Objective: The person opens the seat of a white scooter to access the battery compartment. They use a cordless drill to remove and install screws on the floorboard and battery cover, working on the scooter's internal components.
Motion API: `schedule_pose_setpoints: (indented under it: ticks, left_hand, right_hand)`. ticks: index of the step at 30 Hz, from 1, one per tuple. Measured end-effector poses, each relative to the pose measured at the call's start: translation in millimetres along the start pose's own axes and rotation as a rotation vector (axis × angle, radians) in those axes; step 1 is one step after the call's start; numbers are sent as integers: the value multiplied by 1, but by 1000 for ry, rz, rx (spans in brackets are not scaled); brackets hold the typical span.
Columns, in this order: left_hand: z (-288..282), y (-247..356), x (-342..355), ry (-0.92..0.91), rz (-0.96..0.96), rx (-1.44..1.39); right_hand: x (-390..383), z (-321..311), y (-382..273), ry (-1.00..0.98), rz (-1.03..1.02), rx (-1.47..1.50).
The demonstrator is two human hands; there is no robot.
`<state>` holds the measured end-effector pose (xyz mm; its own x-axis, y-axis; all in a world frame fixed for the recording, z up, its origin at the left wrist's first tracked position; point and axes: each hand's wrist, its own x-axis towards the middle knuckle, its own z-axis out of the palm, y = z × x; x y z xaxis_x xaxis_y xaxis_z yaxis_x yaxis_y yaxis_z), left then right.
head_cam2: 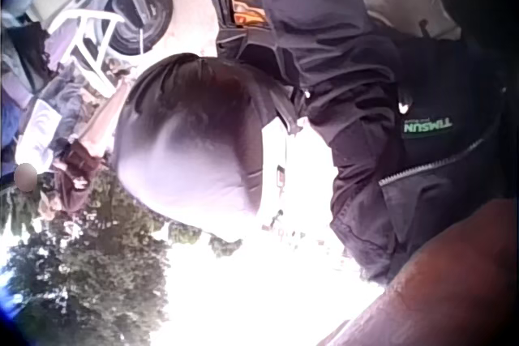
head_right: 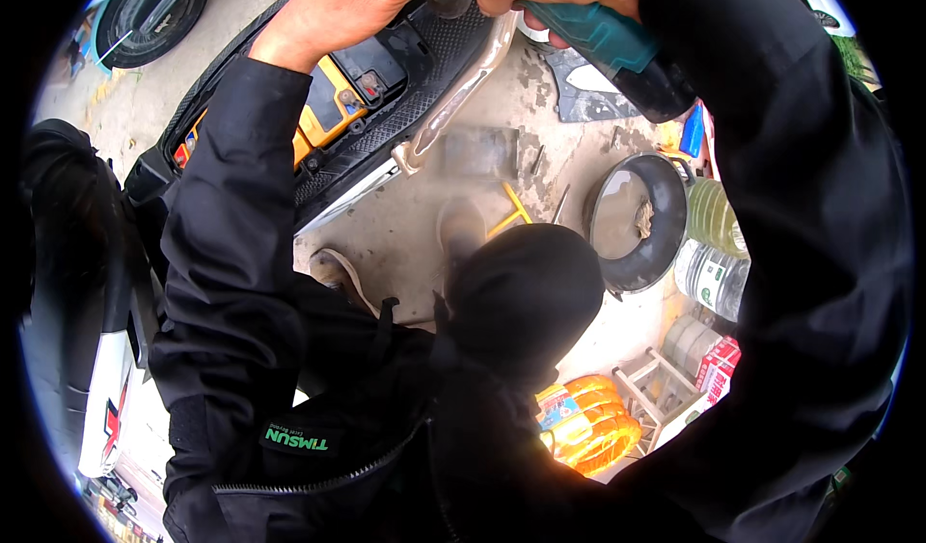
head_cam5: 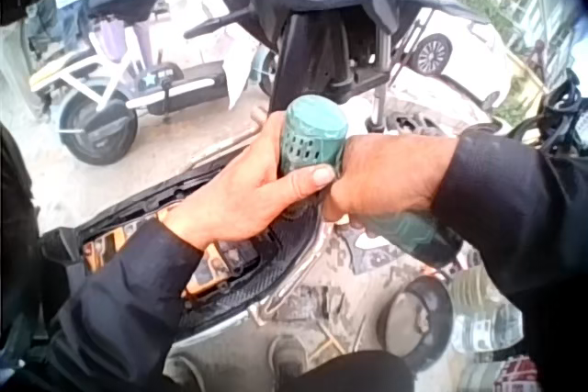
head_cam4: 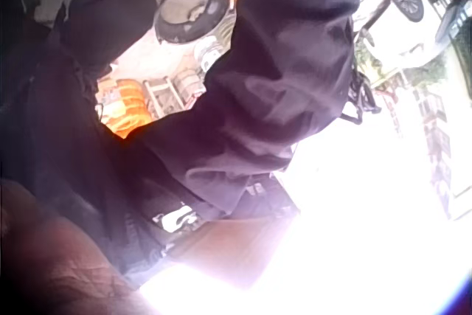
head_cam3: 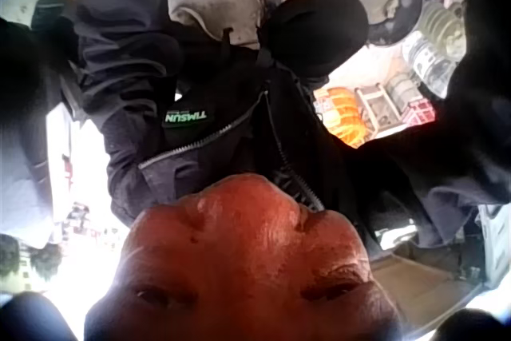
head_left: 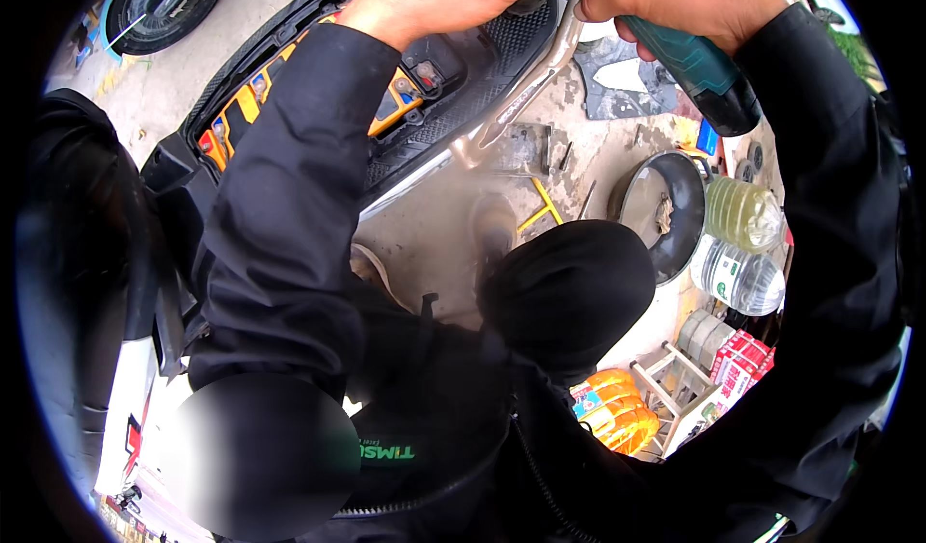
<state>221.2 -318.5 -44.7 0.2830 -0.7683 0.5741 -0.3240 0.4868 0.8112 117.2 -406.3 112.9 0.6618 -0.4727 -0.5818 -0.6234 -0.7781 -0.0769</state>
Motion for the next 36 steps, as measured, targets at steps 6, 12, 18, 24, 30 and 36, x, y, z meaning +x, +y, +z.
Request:
schedule_pose_setpoints:
  ticks: [6, 12, 18, 24, 30, 36]
  left_hand:
    - [3, 14, -1, 23, -46, -11]
    - [-29, 17, 1, -119, -262, -119]
    - [-52, 9, -42, -181, -504, 750]
    - [53, -22, -75, -38, -610, 852]
    - [54, -17, -69, -27, -506, 862]
    - [56, -19, -68, -13, -496, 854]
  right_hand:
    - [-1, -4, 15, 23, -106, -24]
    - [20, 20, 62, 162, -319, -2]
    - [-88, 3, 83, 399, -316, 501]
    - [-97, 124, 88, 788, -362, 1525]
    - [-98, 163, 97, 662, -256, 1753]
    - [-98, 161, 122, 658, -204, 1708]
